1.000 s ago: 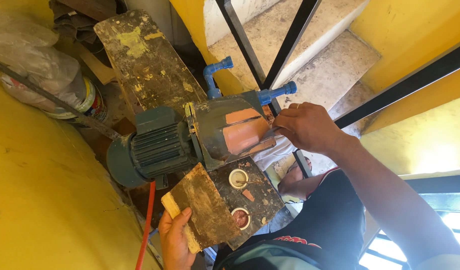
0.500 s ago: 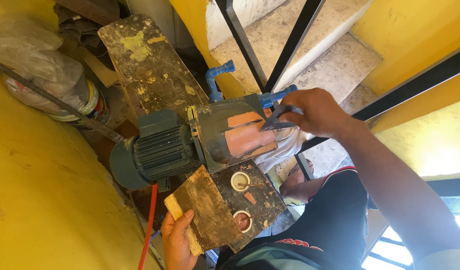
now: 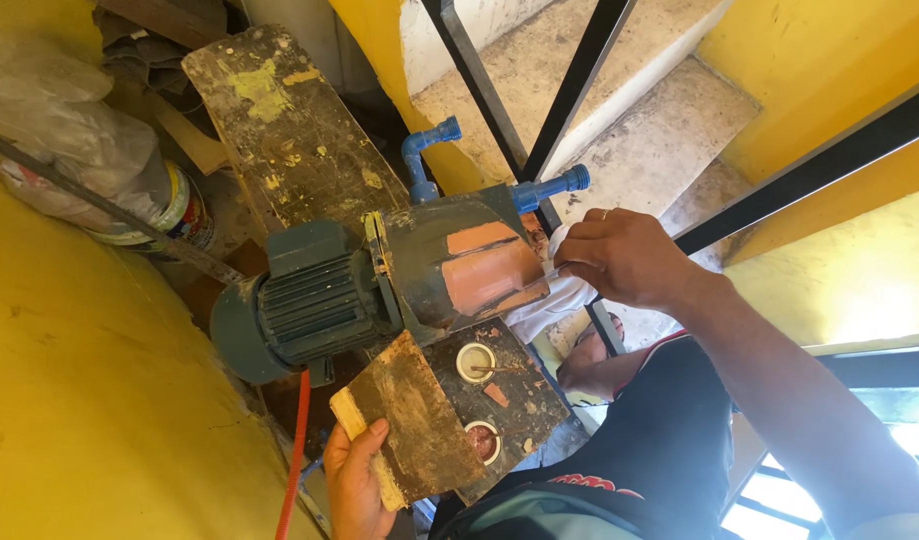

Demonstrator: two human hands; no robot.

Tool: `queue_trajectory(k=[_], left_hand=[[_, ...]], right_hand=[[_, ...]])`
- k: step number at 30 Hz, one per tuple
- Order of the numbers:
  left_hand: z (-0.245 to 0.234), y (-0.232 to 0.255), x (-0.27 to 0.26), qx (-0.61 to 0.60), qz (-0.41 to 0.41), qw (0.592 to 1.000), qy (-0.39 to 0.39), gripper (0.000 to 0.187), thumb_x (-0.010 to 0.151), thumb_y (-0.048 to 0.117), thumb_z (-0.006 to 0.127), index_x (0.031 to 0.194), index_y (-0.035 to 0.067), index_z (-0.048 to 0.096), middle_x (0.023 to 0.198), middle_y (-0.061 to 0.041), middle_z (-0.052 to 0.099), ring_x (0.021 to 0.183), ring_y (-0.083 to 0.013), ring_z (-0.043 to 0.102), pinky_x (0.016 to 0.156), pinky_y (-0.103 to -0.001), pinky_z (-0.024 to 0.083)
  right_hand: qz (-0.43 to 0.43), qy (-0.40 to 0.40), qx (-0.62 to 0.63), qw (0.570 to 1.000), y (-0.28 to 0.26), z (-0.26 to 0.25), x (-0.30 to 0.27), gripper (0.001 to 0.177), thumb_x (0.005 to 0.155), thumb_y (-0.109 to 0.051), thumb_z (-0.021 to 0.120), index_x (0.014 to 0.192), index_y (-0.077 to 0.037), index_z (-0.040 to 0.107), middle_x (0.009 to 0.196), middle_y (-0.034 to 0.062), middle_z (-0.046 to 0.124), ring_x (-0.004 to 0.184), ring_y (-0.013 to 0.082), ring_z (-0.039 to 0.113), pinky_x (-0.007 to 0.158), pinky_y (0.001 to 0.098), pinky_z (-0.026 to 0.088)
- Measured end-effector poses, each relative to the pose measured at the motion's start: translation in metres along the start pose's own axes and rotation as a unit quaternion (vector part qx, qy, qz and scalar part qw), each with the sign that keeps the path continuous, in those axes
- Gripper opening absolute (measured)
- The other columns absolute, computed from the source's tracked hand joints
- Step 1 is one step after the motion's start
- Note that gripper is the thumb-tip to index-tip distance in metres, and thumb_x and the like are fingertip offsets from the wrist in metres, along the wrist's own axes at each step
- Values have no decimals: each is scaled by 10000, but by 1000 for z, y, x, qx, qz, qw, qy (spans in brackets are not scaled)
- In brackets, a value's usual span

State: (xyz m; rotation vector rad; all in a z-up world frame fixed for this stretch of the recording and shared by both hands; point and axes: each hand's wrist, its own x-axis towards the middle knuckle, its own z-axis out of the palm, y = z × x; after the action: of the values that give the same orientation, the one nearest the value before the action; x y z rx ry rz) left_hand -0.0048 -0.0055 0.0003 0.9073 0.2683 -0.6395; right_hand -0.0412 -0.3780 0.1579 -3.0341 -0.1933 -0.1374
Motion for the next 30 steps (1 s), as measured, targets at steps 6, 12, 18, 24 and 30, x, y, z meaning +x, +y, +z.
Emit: queue_trajectory(k=[6,12,18,24,30], left_hand=[[-7,-5,2,-7,0,1000,7,323,927,39,558,1232,-70,561,1039,-197,710,836,-225,732,691,-382,629],[-4,-2,1,-1,-3,1000,11,311,921,41,558,1214,-63,570,1013,-198,715,813,-224,735,669,-382,630],[-8,-5,2,-1,1,1000,20,294,927,33,554,1203,-67,571,997,-202,708,802,-224,734,653,-383,632],[-7,-4,2,-5,1,1000,25,308,917,30,555,1209,-64,580,987,-199,713,785,-221,733,644,-377,629],[-9,-6,4,-3,-4,1000,31,322,908,39,562,1210,-69,584,982,-207,719,792,-226,734,651,-385,629]], right_hand=[[2,0,-16,1000,-1,6,3,141,828,-259,758,918,-158,718,861,7,684,882,247,657,745,412,536],[14,3,-5,1000,1,4,7,153,827,-256,757,928,-149,716,875,15,687,899,256,666,767,417,543],[80,-47,17,995,19,7,18,168,839,-279,756,976,-182,744,953,25,721,941,270,678,775,426,548],[141,-74,53,986,35,3,31,318,809,-323,799,1083,-168,754,1006,81,752,954,299,703,815,433,542],[212,-88,141,963,43,-5,44,404,773,-270,846,1143,-139,751,994,109,791,939,263,751,870,388,549]])
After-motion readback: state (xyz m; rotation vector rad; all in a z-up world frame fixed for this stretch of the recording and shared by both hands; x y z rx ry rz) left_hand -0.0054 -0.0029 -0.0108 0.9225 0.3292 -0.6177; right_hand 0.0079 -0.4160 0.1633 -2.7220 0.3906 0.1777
